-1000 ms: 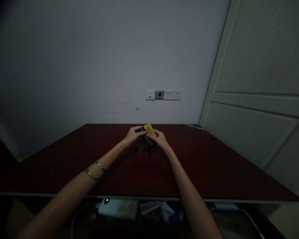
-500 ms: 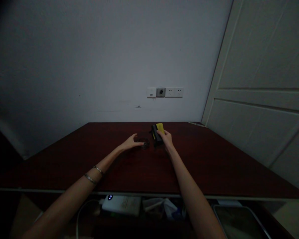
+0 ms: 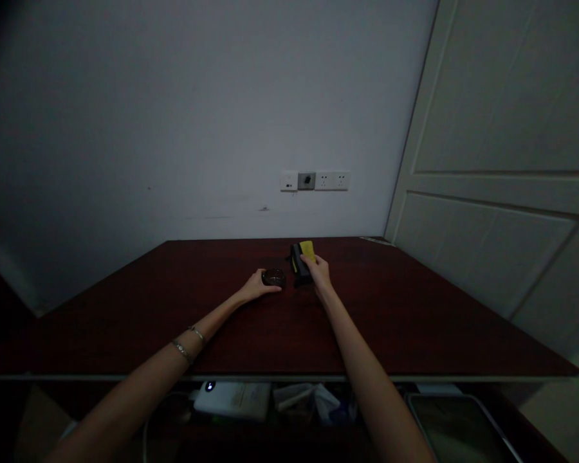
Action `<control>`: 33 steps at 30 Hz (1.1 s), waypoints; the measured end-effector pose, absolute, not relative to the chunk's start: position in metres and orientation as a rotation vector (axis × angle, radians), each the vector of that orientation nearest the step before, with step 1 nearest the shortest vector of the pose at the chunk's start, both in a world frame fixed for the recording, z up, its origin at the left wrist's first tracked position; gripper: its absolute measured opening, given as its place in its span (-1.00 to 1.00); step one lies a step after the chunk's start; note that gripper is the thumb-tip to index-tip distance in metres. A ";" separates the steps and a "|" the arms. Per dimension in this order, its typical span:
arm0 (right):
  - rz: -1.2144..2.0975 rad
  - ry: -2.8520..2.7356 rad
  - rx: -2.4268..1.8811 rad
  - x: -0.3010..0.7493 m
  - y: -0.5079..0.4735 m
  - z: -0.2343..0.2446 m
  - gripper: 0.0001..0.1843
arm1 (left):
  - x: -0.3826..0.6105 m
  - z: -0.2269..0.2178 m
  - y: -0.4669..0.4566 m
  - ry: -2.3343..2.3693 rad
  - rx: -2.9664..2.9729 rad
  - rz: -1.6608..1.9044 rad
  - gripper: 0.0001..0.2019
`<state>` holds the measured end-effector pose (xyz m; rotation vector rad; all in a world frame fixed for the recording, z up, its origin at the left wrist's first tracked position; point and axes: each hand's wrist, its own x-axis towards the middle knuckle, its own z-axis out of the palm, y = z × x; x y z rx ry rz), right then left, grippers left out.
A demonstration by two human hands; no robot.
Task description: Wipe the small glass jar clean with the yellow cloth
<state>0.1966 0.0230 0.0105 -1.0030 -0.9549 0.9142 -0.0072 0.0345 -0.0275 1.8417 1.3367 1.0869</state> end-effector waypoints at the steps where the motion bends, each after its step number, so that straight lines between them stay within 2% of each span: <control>1: 0.917 -0.955 -1.004 0.196 0.023 0.011 -0.63 | -0.007 -0.027 0.034 1.332 1.857 1.078 -0.23; 7: 0.922 -0.979 -0.978 0.195 0.025 0.008 -0.61 | -0.009 -0.028 0.037 1.327 1.901 1.054 -0.32; 12: 0.888 -0.981 -1.031 0.195 0.024 0.008 -0.62 | -0.009 -0.031 0.040 1.330 1.887 1.102 -0.31; 22: 0.897 -0.940 -1.037 0.199 0.028 0.006 -0.67 | 0.008 -0.010 0.032 1.176 1.628 1.320 -0.42; 33: 0.547 -1.124 -1.101 0.208 0.030 0.008 -0.57 | 0.027 -0.018 0.045 1.010 1.573 1.521 -0.37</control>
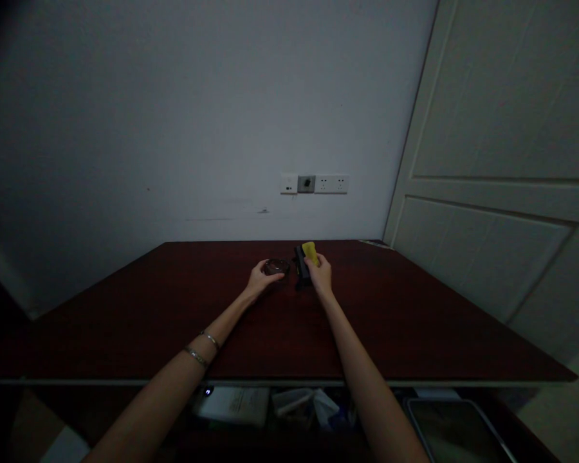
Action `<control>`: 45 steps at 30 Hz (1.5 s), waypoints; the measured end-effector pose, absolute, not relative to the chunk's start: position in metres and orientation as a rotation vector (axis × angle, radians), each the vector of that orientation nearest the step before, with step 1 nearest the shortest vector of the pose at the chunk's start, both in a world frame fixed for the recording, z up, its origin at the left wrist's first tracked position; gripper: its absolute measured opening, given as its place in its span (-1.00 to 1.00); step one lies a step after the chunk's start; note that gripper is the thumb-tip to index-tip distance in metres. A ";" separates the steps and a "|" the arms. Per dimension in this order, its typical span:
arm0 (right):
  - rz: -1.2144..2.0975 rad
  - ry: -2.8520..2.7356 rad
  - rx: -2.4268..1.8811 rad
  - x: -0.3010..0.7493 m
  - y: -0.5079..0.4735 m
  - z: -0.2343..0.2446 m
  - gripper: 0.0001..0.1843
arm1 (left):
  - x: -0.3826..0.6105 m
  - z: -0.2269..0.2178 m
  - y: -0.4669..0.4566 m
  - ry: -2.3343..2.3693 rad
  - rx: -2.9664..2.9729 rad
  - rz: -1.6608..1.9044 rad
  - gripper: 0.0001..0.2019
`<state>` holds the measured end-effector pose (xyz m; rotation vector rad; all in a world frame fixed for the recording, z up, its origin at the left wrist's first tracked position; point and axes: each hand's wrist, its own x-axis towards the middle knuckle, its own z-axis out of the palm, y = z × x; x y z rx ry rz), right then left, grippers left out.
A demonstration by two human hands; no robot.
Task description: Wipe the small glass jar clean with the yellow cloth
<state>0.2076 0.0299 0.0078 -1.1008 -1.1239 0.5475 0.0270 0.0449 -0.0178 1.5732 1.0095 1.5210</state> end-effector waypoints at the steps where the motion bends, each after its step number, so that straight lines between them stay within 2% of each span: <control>1: 0.494 -1.157 -1.108 0.208 0.028 0.009 -0.57 | 0.027 -0.019 0.046 1.002 1.564 1.524 -0.37; 7: 0.233 -1.483 -1.037 0.210 0.019 0.026 -0.57 | 0.025 -0.020 0.045 1.018 1.525 1.497 -0.33; 13: -0.020 -2.113 -0.913 0.209 0.013 0.058 -0.43 | 0.026 -0.016 0.034 1.016 1.576 1.423 -0.34; 18: -0.215 -2.461 -0.781 0.206 0.014 0.074 -0.48 | 0.027 -0.017 0.029 0.951 1.549 1.425 -0.32; 23: -0.350 -2.723 -0.654 0.206 0.016 0.081 -0.43 | 0.029 -0.016 0.030 0.783 1.458 1.471 -0.32; 28: -0.480 -2.905 -0.555 0.209 0.012 0.084 -0.39 | 0.030 -0.016 0.028 0.704 1.378 1.408 -0.34; 35: -0.654 -3.047 -0.545 0.211 0.014 0.088 -0.53 | 0.031 -0.020 0.028 0.683 1.300 1.375 -0.31; 45: -0.667 -3.106 -0.730 0.203 0.013 0.091 -0.51 | 0.030 -0.016 0.024 0.676 1.173 1.372 -0.32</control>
